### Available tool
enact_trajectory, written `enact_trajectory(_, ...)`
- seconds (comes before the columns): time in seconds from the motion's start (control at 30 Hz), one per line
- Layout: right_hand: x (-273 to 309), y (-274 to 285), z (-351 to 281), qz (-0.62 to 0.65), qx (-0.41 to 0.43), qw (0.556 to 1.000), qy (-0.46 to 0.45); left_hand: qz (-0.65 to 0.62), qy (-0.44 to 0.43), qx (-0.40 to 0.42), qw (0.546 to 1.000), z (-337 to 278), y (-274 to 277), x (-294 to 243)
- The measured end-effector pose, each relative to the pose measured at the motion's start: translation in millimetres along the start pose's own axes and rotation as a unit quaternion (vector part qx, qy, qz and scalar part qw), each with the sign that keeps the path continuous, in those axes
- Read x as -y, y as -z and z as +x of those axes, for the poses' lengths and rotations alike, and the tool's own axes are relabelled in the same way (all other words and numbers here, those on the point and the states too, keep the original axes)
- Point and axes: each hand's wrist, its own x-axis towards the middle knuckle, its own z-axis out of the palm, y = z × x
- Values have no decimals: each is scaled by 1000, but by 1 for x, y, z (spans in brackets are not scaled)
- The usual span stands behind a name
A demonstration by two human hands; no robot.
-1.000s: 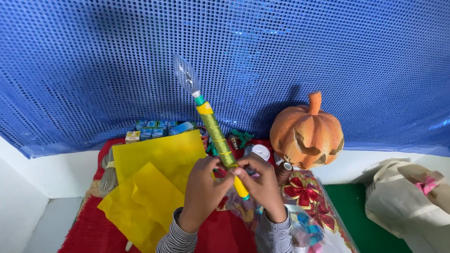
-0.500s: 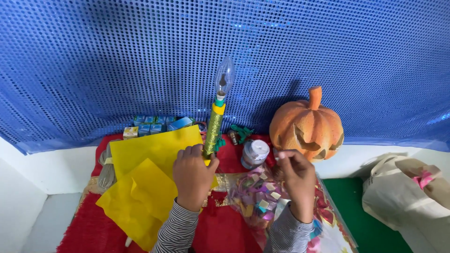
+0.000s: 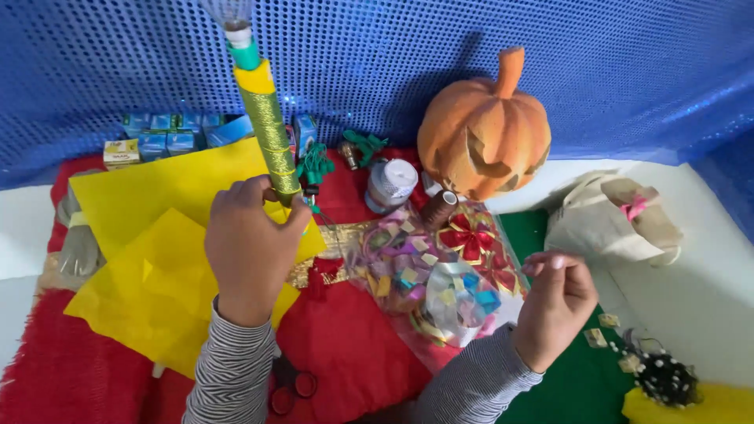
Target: The person wraps a green glittery ribbon around a yellow cylindrical object topped with a clear plastic bulb. They use scissors to trim the ribbon and continue wrapping it around the object.
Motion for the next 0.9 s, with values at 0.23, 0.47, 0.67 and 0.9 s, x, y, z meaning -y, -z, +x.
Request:
enact_trajectory(0.23,-31,13,-26,-177,126,974,-64,-10,19,-7,1000,3,8,5)
enact_trajectory(0.47,-34,19,-38,-237,190,952,-35,-13,-18,1,1000,-4,9,2)
enact_trajectory(0.67,-26,22,-48,-234,204,949,-47,-40,-33,9,999,-7,11,-8)
enact_trajectory(0.9,-29,-11,-89,-189,320,928,13,-83,-23,16,996,-10,15,-9)
